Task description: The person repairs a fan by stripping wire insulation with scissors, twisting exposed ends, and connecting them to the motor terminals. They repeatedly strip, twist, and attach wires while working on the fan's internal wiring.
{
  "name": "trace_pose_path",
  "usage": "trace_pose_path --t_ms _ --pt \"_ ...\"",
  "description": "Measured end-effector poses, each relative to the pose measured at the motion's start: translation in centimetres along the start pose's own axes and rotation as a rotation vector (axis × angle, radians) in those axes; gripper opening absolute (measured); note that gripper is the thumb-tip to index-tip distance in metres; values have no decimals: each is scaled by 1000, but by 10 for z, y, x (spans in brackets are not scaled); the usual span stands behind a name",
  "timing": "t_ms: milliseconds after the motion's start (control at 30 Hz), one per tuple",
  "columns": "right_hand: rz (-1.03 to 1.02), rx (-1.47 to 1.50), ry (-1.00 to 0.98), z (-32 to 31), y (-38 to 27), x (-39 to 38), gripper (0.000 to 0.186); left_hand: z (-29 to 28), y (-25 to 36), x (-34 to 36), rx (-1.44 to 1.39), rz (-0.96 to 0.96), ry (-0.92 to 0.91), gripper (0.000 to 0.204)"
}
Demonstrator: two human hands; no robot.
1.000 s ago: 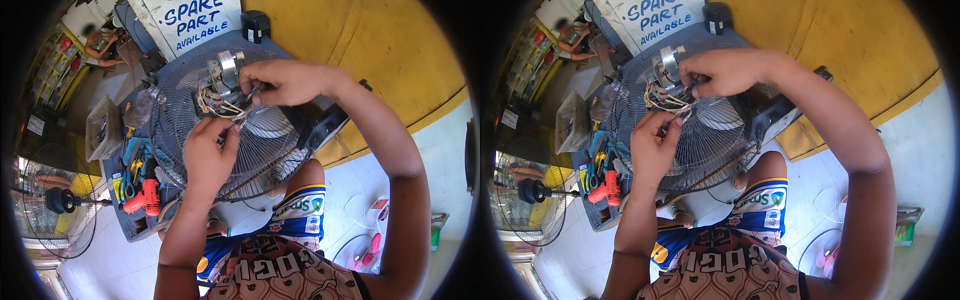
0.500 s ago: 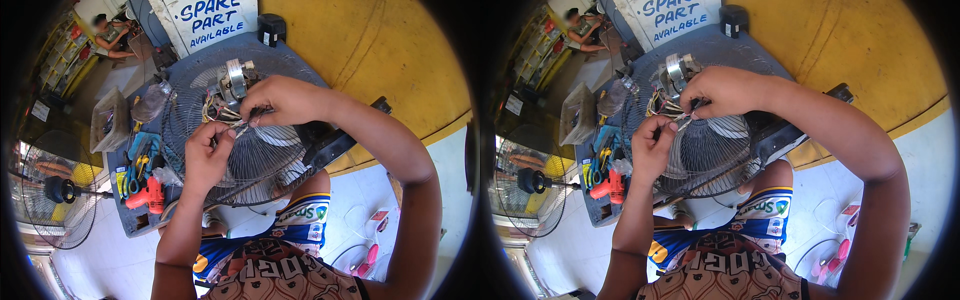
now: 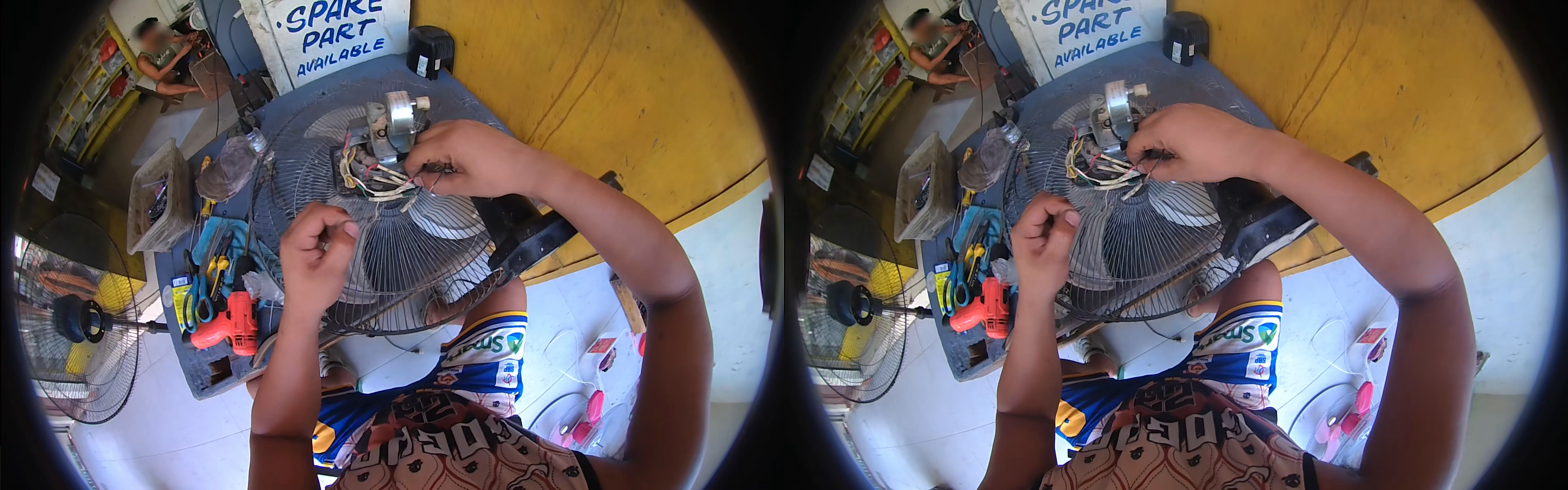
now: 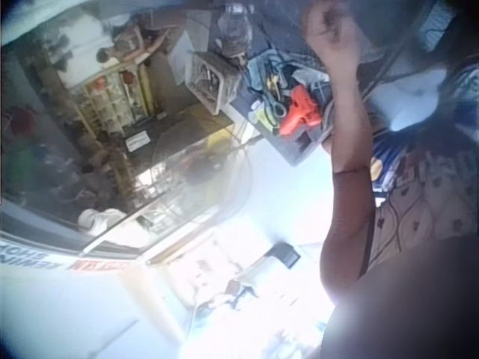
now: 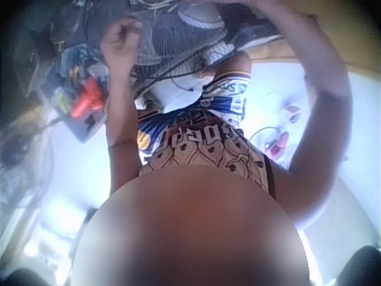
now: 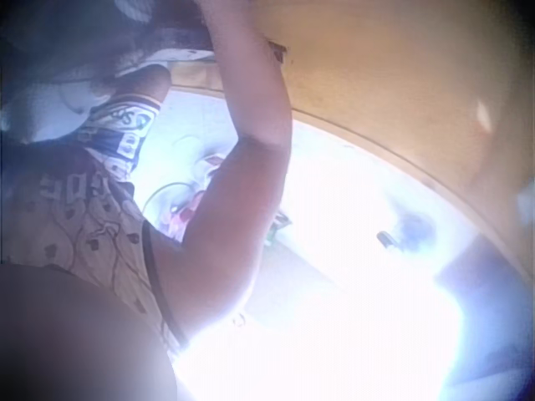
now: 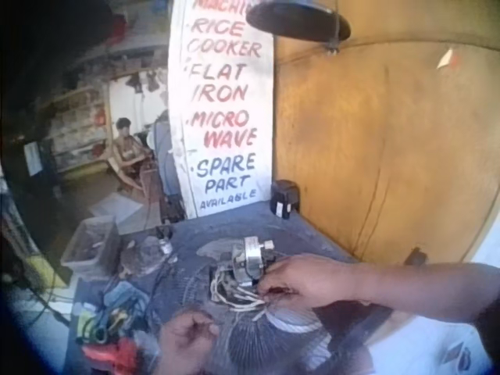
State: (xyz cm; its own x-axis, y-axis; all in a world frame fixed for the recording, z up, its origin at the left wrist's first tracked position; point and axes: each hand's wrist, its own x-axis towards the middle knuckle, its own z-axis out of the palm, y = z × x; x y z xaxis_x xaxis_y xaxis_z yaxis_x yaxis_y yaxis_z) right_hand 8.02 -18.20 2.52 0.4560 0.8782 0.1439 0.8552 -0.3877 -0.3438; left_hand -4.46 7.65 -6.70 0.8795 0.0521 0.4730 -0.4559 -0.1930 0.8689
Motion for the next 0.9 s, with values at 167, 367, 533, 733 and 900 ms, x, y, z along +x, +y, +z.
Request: trace_pose_path --t_ms 167,367,533,733,900 --pt "-5 194 -2 -1 1 -6 24 -23 14 -6 204 126 -21 9" --pt "10 271 58 3 7 -19 22 -40 45 0 1077 246 306 17" --pt "-43 200 83 5 9 -20 22 28 64 13 658 430 54 20" --pt "-52 276 81 4 10 -31 20 70 53 36 810 357 -74 14" --pt "31 336 46 2 15 -32 20 74 49 36 889 390 -117 10"
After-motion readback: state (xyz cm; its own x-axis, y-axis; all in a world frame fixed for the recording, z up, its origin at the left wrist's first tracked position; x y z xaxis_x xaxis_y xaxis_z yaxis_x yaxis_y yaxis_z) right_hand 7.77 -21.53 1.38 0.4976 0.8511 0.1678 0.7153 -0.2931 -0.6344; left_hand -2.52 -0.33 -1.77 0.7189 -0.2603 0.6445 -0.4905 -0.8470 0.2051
